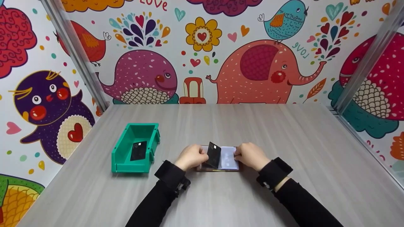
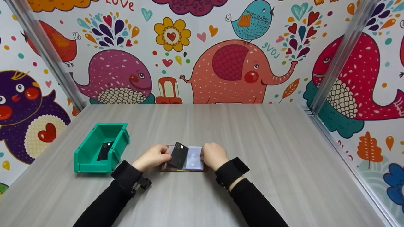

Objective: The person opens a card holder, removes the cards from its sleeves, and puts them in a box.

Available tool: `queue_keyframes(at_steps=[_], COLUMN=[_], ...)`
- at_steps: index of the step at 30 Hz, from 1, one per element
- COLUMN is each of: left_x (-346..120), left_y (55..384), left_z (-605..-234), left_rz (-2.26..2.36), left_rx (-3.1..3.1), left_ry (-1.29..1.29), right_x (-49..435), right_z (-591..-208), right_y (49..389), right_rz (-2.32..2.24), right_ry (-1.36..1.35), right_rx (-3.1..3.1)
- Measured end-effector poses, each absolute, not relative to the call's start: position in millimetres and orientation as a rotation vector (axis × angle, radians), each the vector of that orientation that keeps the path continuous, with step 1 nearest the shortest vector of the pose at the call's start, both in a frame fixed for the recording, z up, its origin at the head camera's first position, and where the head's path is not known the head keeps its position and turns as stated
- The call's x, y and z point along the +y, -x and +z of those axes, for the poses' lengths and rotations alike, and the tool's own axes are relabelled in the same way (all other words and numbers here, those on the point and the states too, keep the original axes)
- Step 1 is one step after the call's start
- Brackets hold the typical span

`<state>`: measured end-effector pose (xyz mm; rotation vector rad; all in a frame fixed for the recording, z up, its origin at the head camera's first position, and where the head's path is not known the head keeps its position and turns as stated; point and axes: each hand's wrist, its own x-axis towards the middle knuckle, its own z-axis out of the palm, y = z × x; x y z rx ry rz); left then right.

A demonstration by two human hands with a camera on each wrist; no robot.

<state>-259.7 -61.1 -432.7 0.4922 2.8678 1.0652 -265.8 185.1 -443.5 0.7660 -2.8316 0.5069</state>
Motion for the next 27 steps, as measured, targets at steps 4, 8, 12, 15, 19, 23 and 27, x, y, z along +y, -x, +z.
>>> queue_keyframes(at_steps=[4, 8, 12, 15, 19, 23, 27], left_x=[-62.5, -64.3, -66.9, -69.3, -73.0, -77.8, -84.7], left_y=[258.0, 257.0, 256.8, 256.5, 255.6, 254.7, 254.6], left_z=[-431.0, -428.2, -426.3, -425.4, -422.4, -418.3, -414.6], left_rz=[1.057, 1.052, 1.035, 1.033, 1.045, 1.057, 1.073], left_rx=[2.896, 2.937, 2.988, 2.999, 2.994, 3.016, 3.067], left_ry=[-0.480, -0.458, -0.466, -0.465, -0.453, -0.441, -0.432], right_x=[185.2, 185.3, 185.8, 185.8, 185.4, 184.9, 184.6], right_z=[-443.8, -444.2, -444.6, -444.7, -444.7, -444.1, -443.2], right_y=[266.1, 266.3, 266.9, 267.1, 266.8, 266.2, 265.6], right_rz=[0.502, 0.499, 0.490, 0.485, 0.486, 0.491, 0.500], right_ry=[-0.758, -0.758, -0.773, -0.775, -0.765, -0.758, -0.746], right_rx=[-2.836, -2.841, -2.845, -2.848, -2.847, -2.851, -2.858])
